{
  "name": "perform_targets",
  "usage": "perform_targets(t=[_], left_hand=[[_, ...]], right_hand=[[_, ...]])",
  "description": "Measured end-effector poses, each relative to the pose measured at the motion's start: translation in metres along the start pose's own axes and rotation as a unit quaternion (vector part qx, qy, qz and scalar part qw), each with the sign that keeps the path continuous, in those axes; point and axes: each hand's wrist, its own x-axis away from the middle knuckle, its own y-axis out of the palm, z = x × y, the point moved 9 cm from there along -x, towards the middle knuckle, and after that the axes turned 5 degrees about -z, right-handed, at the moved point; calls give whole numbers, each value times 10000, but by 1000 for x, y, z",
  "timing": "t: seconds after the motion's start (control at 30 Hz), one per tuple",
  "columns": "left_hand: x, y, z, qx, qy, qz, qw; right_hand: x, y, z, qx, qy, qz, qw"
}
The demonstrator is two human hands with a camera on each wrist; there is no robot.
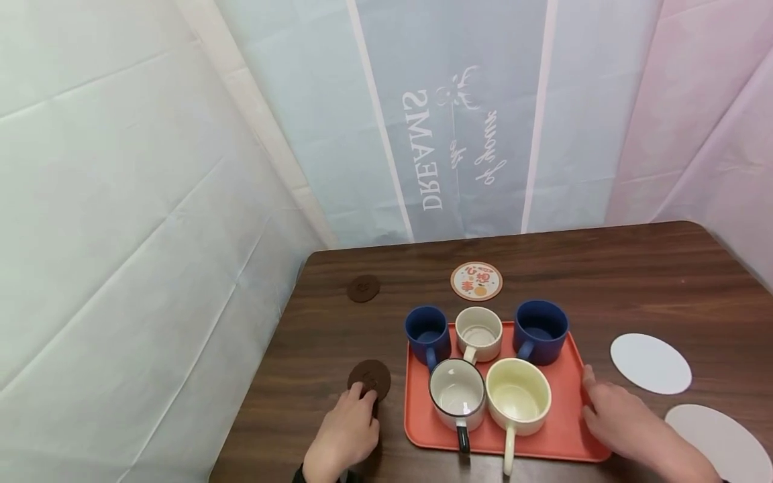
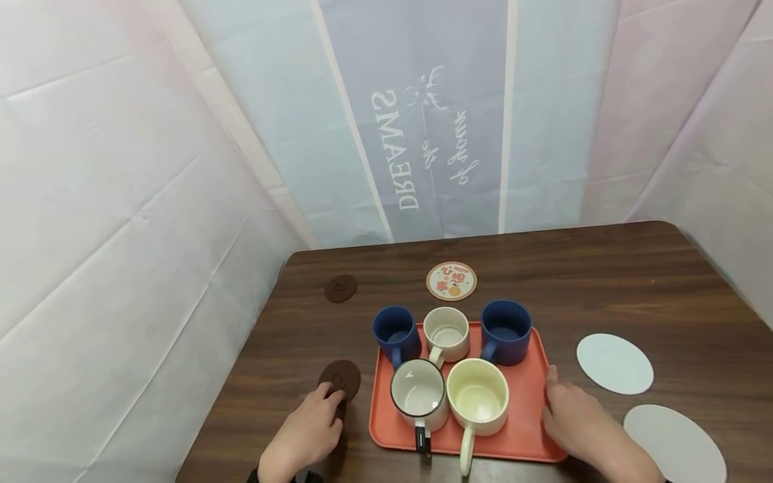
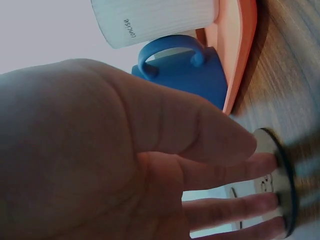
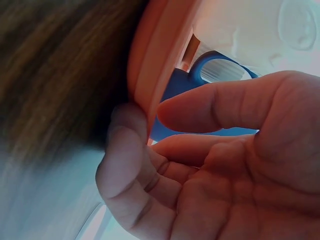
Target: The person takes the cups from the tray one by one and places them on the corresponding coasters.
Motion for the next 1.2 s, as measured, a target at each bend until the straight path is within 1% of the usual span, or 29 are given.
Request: perform_targets(t=[0.07, 0.13, 0.3, 0.53, 0.7, 0.77, 0.93, 1.1, 1.2], left_hand=[[-5, -2, 2, -52, 88, -51, 9999], [-7, -6, 4, -68, 127, -30, 9999], [-5, -9, 1, -16, 94, 0, 10000], [-10, -1, -8, 151, -27, -377, 9992], [-19, 0, -7, 171, -11, -566, 9982], [-23, -1, -6, 66, 14, -521, 9986], [-30, -6, -1, -218, 145, -242, 9994], [-30, -12, -2, -144, 148, -53, 9998], [-29, -12, -3, -84, 131, -75, 9998]], right_hand=[[0, -3, -1, 119, -107, 158, 9997], [0, -5, 0, 186, -167, 241, 9994], [-1, -4, 4, 140, -53, 141, 9998], [-2, -1, 3, -1, 59, -53, 10000], [-1, -2, 1, 29, -3, 68, 10000], [-1, -3, 0, 82, -51, 127, 9999], [-2, 1, 2, 1, 50, 5, 10000], [-2, 4, 4, -80, 138, -127, 9998], [-2, 5, 5, -119, 184, -174, 9996]])
